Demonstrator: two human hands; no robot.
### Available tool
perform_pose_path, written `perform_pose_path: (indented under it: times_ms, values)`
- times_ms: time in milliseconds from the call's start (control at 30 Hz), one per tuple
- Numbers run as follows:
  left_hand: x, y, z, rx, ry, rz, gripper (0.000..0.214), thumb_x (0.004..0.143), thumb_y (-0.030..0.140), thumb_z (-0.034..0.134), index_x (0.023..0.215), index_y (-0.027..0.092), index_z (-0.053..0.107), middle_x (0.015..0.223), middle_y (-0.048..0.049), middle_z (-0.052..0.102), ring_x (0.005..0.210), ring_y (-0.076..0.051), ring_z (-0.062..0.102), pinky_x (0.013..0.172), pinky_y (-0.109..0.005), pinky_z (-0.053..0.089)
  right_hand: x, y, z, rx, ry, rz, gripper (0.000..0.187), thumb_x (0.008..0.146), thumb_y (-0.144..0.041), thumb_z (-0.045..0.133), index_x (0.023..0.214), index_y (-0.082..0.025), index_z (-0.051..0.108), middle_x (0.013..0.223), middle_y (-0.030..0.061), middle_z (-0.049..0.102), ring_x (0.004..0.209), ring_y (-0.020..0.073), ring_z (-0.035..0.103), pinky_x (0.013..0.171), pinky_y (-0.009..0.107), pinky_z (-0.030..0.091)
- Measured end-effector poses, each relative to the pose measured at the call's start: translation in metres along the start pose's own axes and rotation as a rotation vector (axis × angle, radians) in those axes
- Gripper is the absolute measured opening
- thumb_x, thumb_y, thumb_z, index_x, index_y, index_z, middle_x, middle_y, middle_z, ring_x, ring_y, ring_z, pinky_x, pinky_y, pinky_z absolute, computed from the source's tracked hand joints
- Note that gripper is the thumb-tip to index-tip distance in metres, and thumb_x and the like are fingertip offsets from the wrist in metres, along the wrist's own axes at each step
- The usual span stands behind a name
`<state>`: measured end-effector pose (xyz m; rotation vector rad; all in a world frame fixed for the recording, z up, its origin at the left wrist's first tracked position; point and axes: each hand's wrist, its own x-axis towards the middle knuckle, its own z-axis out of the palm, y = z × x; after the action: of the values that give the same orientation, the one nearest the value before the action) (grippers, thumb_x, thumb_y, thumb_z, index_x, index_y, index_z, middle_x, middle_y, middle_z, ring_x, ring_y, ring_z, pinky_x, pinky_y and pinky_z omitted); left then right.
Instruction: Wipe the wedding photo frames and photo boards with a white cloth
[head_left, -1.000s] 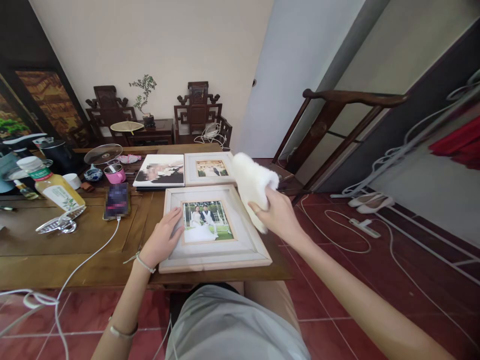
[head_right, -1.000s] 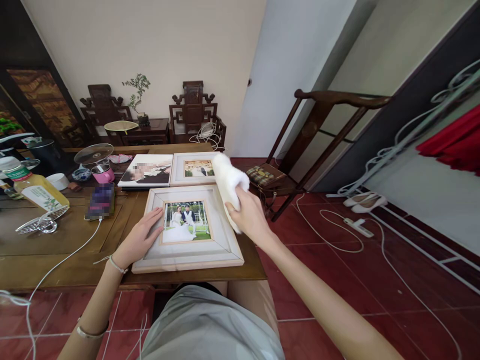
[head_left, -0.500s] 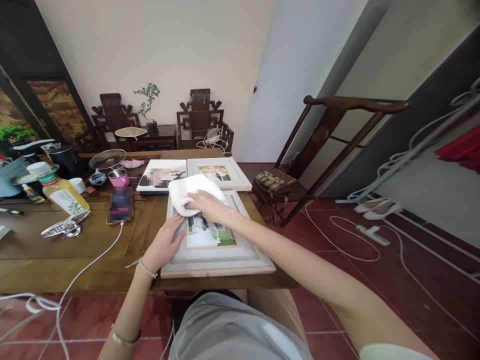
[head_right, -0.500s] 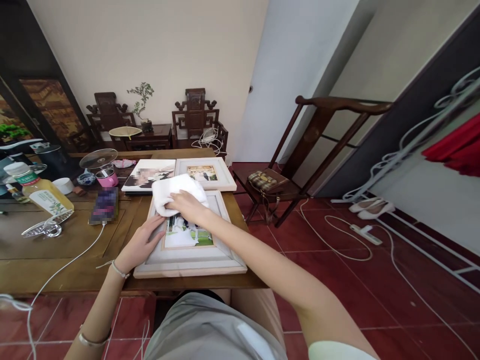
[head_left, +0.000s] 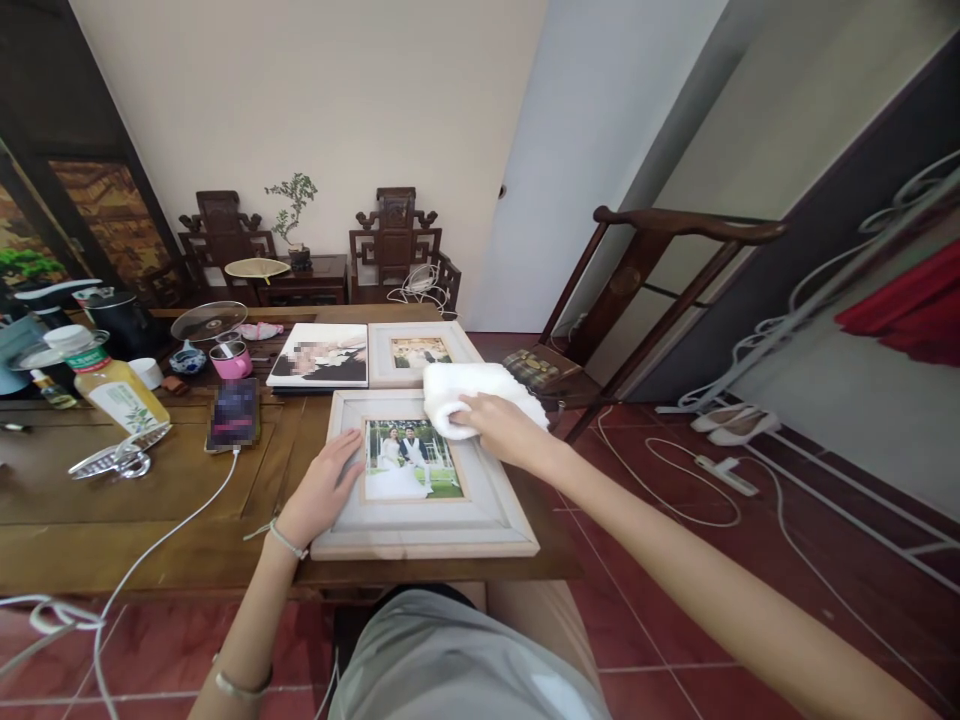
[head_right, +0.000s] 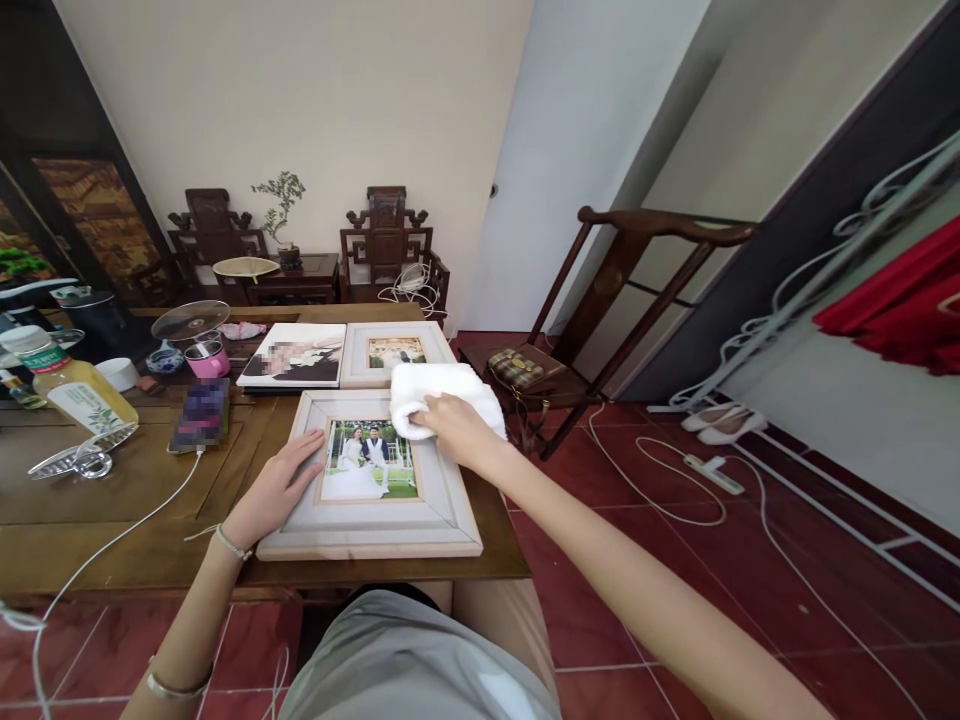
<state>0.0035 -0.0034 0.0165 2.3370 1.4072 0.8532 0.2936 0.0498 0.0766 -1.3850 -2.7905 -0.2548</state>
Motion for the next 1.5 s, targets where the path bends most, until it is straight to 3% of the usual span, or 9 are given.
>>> perform_pose_path:
  times_ms: [300, 467, 600, 800, 1000, 1067, 1167, 1300, 1500]
  values:
    - [0.0, 0.0, 0.002, 0.012, 0.01, -0.002, 0.043, 0.094, 0.03, 0.04, 0.132, 0.015, 0.051, 0.14, -0.0125, 0.05, 0.134, -0.022, 0.041, 0.112, -0.043, 0.032, -0.057, -0.052, -0.013, 0.063, -0.038, -0.072, 0.047, 0.064, 0.008, 0.043, 0.098, -0.011, 0.069, 0.103, 0.0165, 0.065, 0.107, 0.0291, 0.057, 0.092, 0.04, 0.044]
    - [0.0, -0.001, 0.002, 0.006, 0.002, -0.006, 0.044, 0.093, 0.031, 0.041, 0.131, 0.012, 0.052, 0.139, -0.0145, 0.049, 0.134, -0.023, 0.041, 0.113, -0.043, 0.032, -0.095, -0.078, -0.021, 0.083, -0.052, -0.103, 0.048, 0.061, 0.006, 0.045, 0.097, -0.013, 0.069, 0.106, 0.0167, 0.066, 0.108, 0.0303, 0.058, 0.096, 0.043, 0.044]
    - [0.0, -0.001, 0.002, 0.012, 0.002, 0.001, 0.043, 0.094, 0.03, 0.041, 0.132, 0.014, 0.052, 0.14, -0.0132, 0.049, 0.133, -0.023, 0.041, 0.112, -0.045, 0.032, -0.107, -0.088, -0.028, 0.135, -0.093, -0.079, 0.051, 0.06, 0.004, 0.043, 0.099, -0.016, 0.069, 0.113, 0.0156, 0.065, 0.108, 0.0293, 0.059, 0.093, 0.041, 0.047]
    - [0.0, -0.002, 0.0, 0.016, -0.012, 0.02, 0.042, 0.093, 0.029, 0.042, 0.132, 0.016, 0.052, 0.14, -0.0111, 0.049, 0.134, -0.023, 0.041, 0.112, -0.045, 0.033, -0.078, -0.075, -0.012, 0.151, -0.069, 0.043, 0.058, 0.062, 0.005, 0.04, 0.11, -0.015, 0.066, 0.127, 0.017, 0.057, 0.116, 0.029, 0.054, 0.093, 0.041, 0.046]
    - [-0.001, -0.003, -0.001, 0.008, -0.014, 0.024, 0.042, 0.093, 0.031, 0.042, 0.131, 0.016, 0.053, 0.141, -0.011, 0.048, 0.134, -0.023, 0.041, 0.112, -0.044, 0.032, -0.01, -0.043, 0.015, 0.13, 0.173, 0.157, 0.061, 0.068, 0.005, 0.041, 0.125, -0.01, 0.056, 0.135, 0.0183, 0.05, 0.13, 0.0293, 0.04, 0.104, 0.043, 0.037]
    - [-0.001, -0.003, -0.001, 0.007, -0.021, 0.021, 0.042, 0.093, 0.031, 0.042, 0.131, 0.016, 0.052, 0.141, -0.0111, 0.048, 0.134, -0.023, 0.04, 0.113, -0.044, 0.032, 0.013, -0.033, 0.019, 0.11, 0.208, 0.148, 0.063, 0.067, 0.007, 0.04, 0.126, -0.01, 0.055, 0.141, 0.0179, 0.045, 0.134, 0.0296, 0.035, 0.106, 0.046, 0.032]
    - [0.0, -0.002, -0.002, 0.002, -0.017, 0.014, 0.042, 0.093, 0.032, 0.042, 0.13, 0.016, 0.053, 0.141, -0.011, 0.049, 0.134, -0.023, 0.041, 0.112, -0.044, 0.033, 0.033, -0.025, 0.024, 0.095, 0.155, 0.08, 0.06, 0.067, 0.008, 0.042, 0.122, -0.01, 0.058, 0.141, 0.0182, 0.044, 0.134, 0.0317, 0.034, 0.106, 0.051, 0.028]
    - [0.0, -0.002, -0.001, -0.007, -0.008, 0.009, 0.041, 0.093, 0.032, 0.043, 0.129, 0.016, 0.054, 0.14, -0.011, 0.05, 0.133, -0.023, 0.041, 0.112, -0.045, 0.033, 0.027, -0.027, 0.024, 0.095, 0.069, -0.005, 0.061, 0.066, 0.009, 0.042, 0.121, -0.011, 0.059, 0.139, 0.0186, 0.047, 0.131, 0.0312, 0.037, 0.104, 0.051, 0.029]
    - [-0.001, -0.003, 0.001, -0.014, 0.013, -0.005, 0.043, 0.092, 0.031, 0.043, 0.132, 0.017, 0.051, 0.14, -0.0114, 0.05, 0.133, -0.023, 0.041, 0.112, -0.046, 0.032, -0.031, -0.053, 0.002, 0.201, -0.047, -0.143, 0.057, 0.063, 0.008, 0.042, 0.11, -0.013, 0.066, 0.135, 0.0171, 0.051, 0.128, 0.0295, 0.042, 0.105, 0.05, 0.031]
